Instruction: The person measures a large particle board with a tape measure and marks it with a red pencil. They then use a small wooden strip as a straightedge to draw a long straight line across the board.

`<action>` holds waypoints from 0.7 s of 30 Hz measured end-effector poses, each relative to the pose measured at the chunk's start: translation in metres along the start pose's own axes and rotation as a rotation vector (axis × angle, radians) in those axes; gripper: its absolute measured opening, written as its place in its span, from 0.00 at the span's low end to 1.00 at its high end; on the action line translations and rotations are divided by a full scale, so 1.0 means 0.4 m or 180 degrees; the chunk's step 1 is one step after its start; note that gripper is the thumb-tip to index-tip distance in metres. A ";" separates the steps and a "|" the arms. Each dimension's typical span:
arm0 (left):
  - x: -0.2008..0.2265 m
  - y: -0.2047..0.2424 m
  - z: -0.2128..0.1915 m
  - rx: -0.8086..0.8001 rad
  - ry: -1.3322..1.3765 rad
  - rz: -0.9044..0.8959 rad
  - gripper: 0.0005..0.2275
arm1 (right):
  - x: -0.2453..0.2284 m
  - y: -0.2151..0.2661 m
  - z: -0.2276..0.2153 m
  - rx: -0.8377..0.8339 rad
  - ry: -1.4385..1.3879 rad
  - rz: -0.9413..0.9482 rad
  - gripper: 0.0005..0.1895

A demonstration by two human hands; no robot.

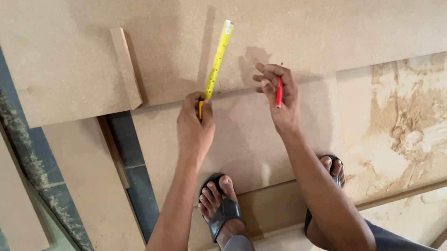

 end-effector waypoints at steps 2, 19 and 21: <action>0.022 -0.001 -0.005 0.0267 0.0279 0.0256 0.15 | -0.003 0.004 0.015 0.0026 0.0069 0.0130 0.20; 0.132 -0.042 -0.087 0.0911 0.1243 0.1098 0.21 | -0.022 0.000 0.040 0.0004 0.0140 0.0070 0.15; 0.084 -0.050 -0.044 0.1021 0.1147 0.1025 0.20 | -0.025 -0.001 0.047 0.0040 0.0665 -0.0094 0.13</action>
Point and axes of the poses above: each hand's wrist, its own y-axis away from the middle knuckle, its own z-axis out of the palm, x = y × z, the point moved 2 cm from there along -y, towards the middle knuckle, and after that the axes turned 14 degrees about -y, right-handed, at the moved point
